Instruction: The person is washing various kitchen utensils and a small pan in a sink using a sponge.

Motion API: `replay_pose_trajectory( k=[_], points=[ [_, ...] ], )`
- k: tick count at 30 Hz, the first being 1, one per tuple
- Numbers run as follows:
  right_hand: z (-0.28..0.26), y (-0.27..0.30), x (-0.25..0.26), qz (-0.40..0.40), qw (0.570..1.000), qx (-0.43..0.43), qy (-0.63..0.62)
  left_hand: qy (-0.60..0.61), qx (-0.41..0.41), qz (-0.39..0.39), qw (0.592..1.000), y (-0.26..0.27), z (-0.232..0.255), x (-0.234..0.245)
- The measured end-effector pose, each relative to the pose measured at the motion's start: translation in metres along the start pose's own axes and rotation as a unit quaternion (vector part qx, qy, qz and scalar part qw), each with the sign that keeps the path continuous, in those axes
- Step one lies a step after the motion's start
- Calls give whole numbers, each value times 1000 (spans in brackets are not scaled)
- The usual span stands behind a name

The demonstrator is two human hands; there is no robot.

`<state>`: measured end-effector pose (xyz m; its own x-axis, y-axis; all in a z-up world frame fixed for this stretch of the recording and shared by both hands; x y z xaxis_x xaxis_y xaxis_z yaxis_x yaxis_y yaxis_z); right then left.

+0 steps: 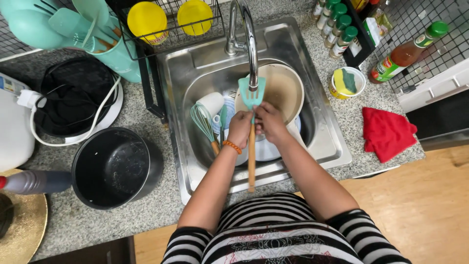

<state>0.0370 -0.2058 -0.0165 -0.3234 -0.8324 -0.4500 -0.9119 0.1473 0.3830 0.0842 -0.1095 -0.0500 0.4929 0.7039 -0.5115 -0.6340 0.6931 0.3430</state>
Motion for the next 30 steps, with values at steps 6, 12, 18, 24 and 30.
replay_pose_trajectory(
  k=[6,12,18,24,30],
  points=[
    [-9,-28,18,-25,999,28,30,-10,11,-6,1000,17,10,-7],
    [0,-36,32,53,981,72,173,2,50,-11,999,31,12,-16],
    [-34,2,-33,-102,994,29,-2,-20,83,14,996,41,6,-3],
    [-4,-43,22,2,994,100,32,-69,82,17,994,37,7,2],
    [24,-62,43,28,993,102,-57,-80,83,15,993,36,7,16]
  ],
)
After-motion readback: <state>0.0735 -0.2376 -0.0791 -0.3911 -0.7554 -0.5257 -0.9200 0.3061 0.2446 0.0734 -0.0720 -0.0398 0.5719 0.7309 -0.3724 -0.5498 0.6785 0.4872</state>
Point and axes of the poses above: each hand's wrist, its own y-axis away from the middle knuckle, its own x-axis out of the back of the hand, z = x × y, the point moved 8 cm from there along -y, towards the middle knuckle, and after that the axes turned 12 degrees about -z, right-handed, at the moved point
